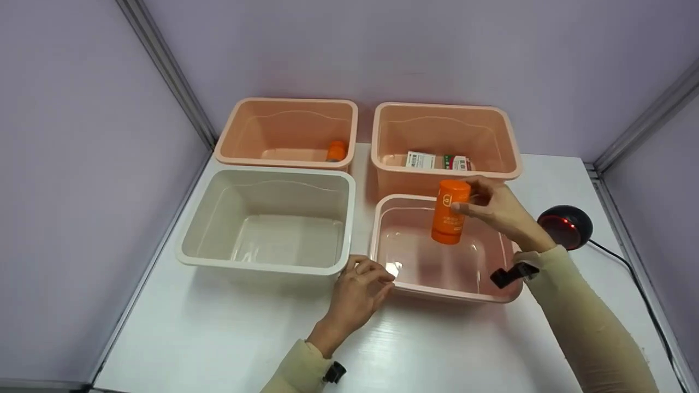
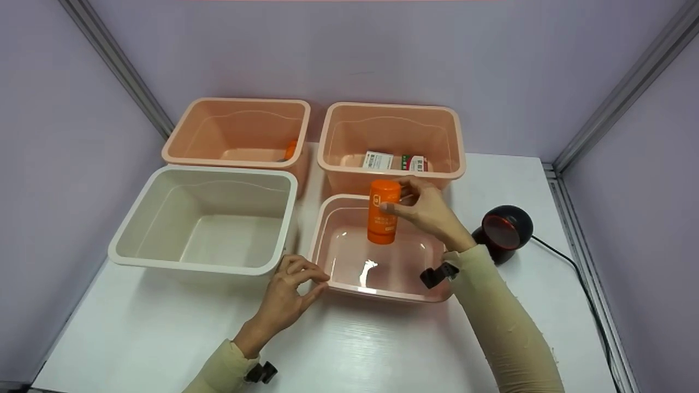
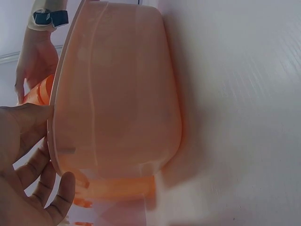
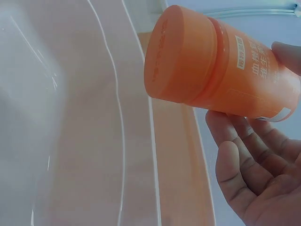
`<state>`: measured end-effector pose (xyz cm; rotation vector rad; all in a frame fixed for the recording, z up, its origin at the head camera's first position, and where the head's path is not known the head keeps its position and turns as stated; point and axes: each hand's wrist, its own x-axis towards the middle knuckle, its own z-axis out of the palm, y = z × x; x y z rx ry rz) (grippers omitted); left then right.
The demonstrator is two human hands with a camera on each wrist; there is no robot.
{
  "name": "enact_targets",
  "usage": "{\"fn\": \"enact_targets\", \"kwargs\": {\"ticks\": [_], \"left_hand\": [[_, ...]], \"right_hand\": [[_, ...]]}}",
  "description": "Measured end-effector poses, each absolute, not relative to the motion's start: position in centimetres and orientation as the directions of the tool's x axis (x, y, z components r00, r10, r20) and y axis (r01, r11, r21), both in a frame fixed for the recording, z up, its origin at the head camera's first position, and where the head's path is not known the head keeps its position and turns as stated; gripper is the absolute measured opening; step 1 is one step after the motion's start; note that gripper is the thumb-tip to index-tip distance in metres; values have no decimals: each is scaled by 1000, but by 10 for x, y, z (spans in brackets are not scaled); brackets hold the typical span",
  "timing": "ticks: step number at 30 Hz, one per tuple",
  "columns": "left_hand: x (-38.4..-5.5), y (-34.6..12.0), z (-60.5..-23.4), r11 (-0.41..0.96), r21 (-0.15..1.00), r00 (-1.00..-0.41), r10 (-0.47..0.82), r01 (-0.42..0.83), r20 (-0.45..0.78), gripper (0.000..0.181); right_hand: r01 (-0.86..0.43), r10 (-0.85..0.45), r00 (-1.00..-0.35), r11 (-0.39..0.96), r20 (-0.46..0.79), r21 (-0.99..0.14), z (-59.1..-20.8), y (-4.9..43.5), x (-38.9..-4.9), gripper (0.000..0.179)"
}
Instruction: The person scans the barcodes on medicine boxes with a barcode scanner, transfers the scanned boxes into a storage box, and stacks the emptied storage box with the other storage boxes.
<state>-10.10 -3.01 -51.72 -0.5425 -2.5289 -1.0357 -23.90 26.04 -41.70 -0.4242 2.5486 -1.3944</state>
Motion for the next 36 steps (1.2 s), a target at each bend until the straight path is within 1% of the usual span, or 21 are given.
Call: {"fn": "enact_targets", "kwargs": {"ticks": [4, 10, 19, 24, 28, 31, 36], "left_hand": [[-101, -31, -517, 664, 582, -865, 213, 470, 455, 8], [-102, -32, -519, 667, 573, -860, 214, 476, 464, 5], [-102, -33, -519, 683, 560, -864, 223, 469, 451, 6], [-103, -32, -520, 682, 558, -860, 222, 473, 459, 6], [-102, -32, -521, 675, 557, -852, 218, 484, 476, 3], [-102, -32, -521, 674, 554, -847, 214, 489, 486, 4], [-102, -32, -520, 678, 557, -853, 211, 479, 477, 5]], "right_hand": [[-116, -293, -955, 494, -40, -862, -415, 267, -235, 58], [-46, -197, -978, 512, -65, -858, -414, 276, -229, 60], [-44, -129, -991, 525, -28, -850, -415, 296, -222, 61], [-68, -114, -993, 547, 6, -835, -415, 309, -217, 63], [-68, -81, -996, 554, 28, -830, -417, 319, -212, 60], [-40, -41, -999, 546, 21, -837, -418, 326, -209, 57], [34, 25, -999, 538, -24, -842, -419, 338, -204, 54]]}}
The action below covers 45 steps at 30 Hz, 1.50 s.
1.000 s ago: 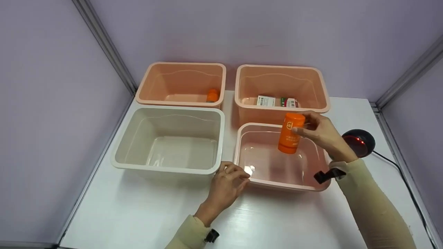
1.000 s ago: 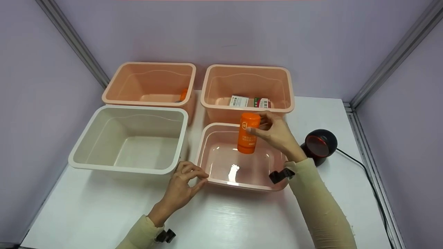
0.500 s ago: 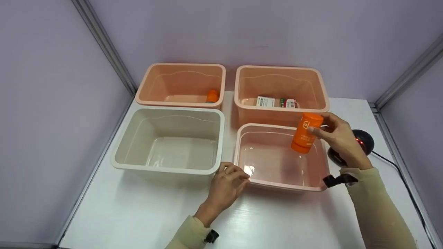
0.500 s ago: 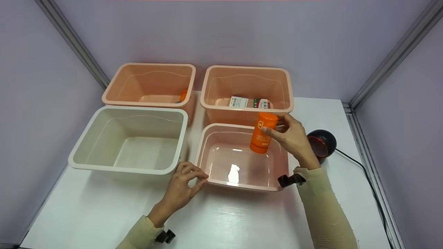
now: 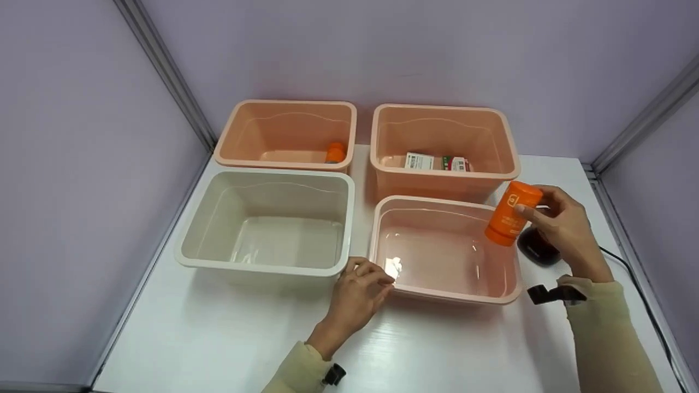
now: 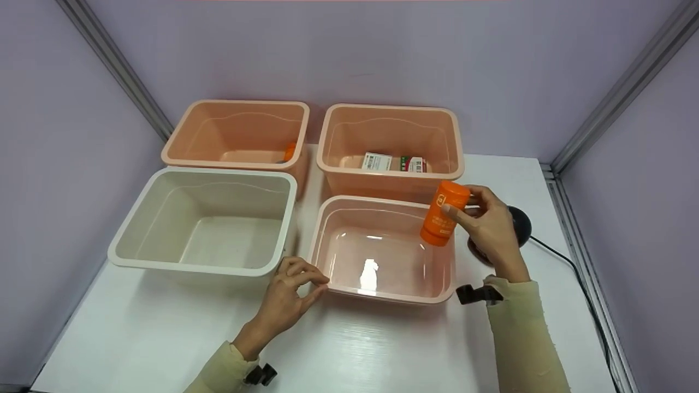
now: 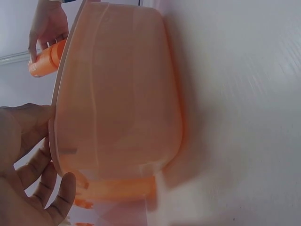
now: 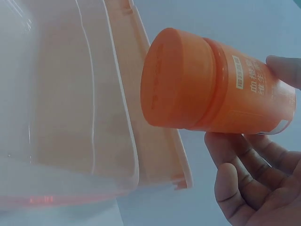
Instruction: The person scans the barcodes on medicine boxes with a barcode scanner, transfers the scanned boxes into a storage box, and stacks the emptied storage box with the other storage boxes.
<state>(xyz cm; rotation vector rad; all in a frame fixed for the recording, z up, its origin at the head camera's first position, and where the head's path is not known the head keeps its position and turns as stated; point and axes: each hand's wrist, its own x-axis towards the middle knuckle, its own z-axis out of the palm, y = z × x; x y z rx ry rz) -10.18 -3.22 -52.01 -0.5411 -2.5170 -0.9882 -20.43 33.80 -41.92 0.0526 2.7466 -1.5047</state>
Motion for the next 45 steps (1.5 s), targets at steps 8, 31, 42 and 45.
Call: {"fn": "enact_targets", "kwargs": {"ticks": [8, 31, 42, 45], "left_hand": [[-102, -32, -520, 670, 566, -855, 213, 480, 473, 6], [-99, -31, -518, 702, 542, -864, 215, 461, 456, 6], [-97, -32, -517, 700, 529, -851, 224, 479, 475, 5], [-97, -32, -516, 698, 530, -848, 222, 483, 481, 5]], "right_hand": [[72, 70, -997, 487, -43, -870, -426, 357, -199, 46], [149, 249, -968, 510, -20, -847, -447, 394, -175, 53], [271, 353, -932, 545, -76, -794, -467, 401, -163, 78], [296, 368, -926, 563, -87, -772, -472, 402, -161, 80]]}}
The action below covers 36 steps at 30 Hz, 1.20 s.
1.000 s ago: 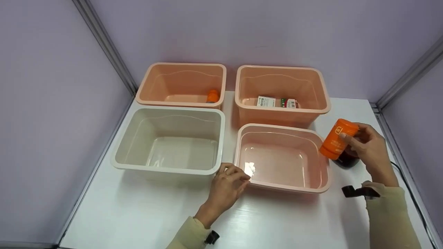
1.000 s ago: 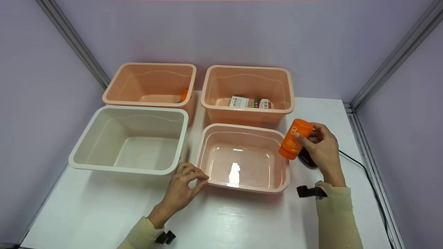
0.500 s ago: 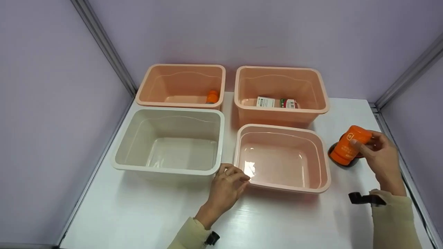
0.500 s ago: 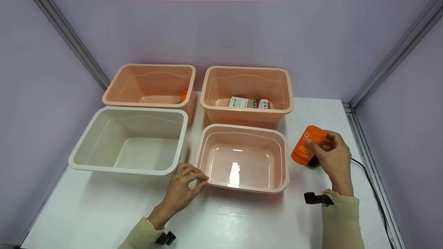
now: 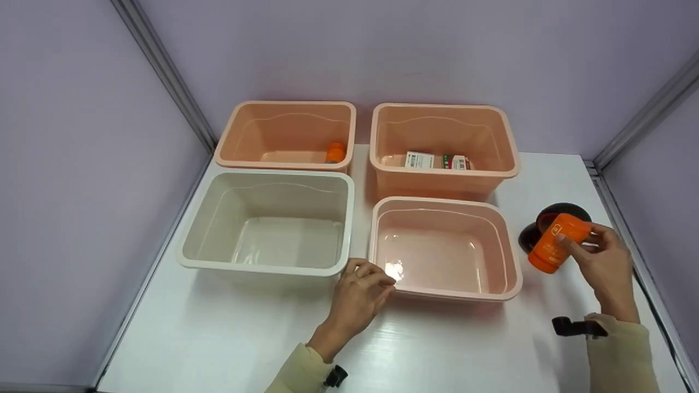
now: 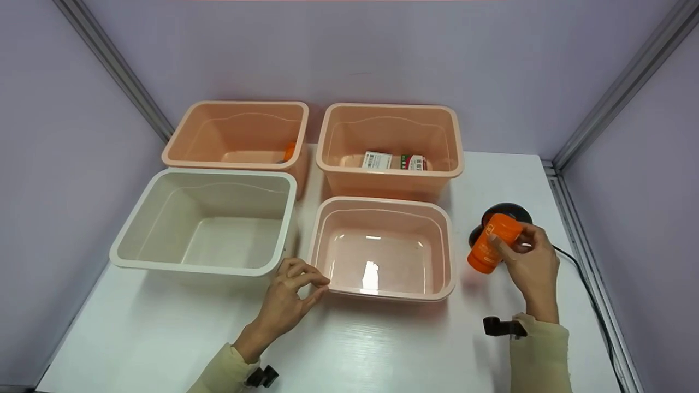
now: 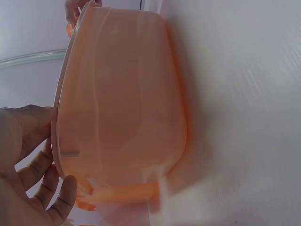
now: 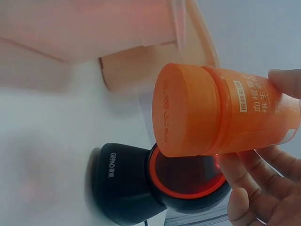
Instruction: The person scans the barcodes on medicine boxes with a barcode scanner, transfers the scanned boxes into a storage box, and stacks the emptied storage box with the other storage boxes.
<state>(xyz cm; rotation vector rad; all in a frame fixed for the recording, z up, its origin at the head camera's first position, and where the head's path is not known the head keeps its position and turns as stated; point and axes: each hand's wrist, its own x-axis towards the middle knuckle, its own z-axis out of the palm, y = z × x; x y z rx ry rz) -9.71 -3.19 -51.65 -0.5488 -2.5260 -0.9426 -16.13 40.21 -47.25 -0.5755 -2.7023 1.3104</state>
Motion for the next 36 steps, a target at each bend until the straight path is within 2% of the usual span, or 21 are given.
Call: {"fn": "enact_targets", "kwargs": {"ticks": [18, 36], "left_hand": [[-98, -31, -518, 691, 540, -850, 217, 481, 480, 5], [-98, -32, -520, 687, 541, -847, 217, 485, 485, 6]], "right_hand": [[391, 426, -893, 570, -148, -723, -489, 407, -154, 86], [414, 432, -887, 586, -164, -696, -502, 401, -155, 88]]}}
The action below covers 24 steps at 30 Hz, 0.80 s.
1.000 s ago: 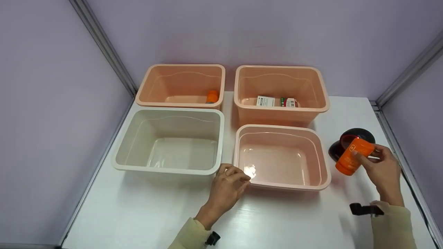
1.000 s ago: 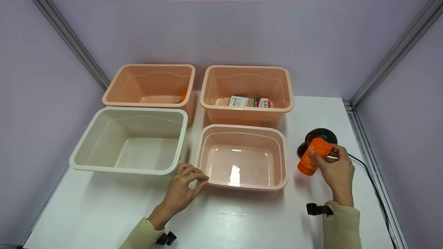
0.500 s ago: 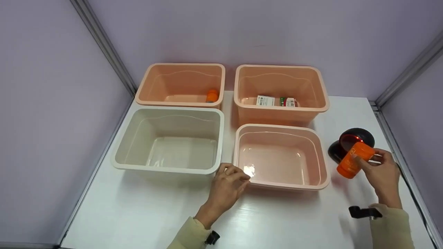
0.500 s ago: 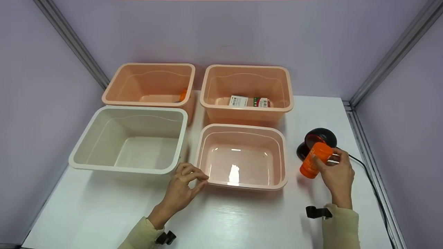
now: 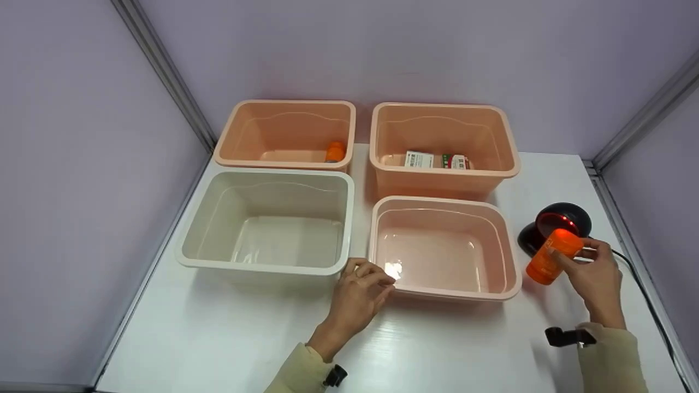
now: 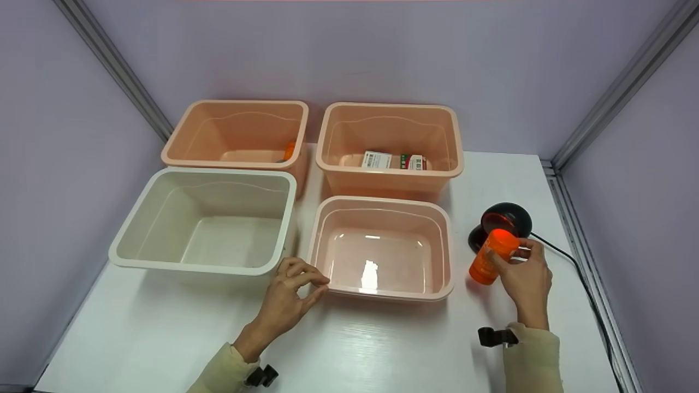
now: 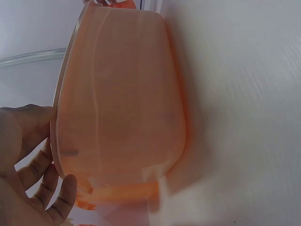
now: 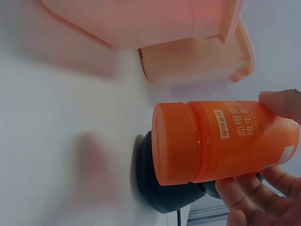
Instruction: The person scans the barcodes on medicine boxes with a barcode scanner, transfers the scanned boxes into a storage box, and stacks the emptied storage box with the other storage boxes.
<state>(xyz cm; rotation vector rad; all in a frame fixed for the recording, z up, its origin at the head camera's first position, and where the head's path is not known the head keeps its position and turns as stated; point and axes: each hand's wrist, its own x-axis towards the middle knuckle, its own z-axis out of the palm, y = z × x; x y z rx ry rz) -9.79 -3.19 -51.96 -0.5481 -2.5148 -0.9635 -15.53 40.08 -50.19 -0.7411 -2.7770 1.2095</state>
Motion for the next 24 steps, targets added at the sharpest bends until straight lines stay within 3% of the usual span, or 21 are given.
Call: {"fn": "enact_targets", "kwargs": {"ticks": [13, 24], "left_hand": [[-99, -33, -520, 685, 518, -826, 226, 512, 516, 6], [-99, -32, -522, 681, 526, -826, 216, 509, 520, 6]], "right_hand": [[433, 432, -881, 577, -192, -692, -503, 400, -155, 92], [340, 358, -923, 579, -145, -741, -506, 394, -158, 83]]}}
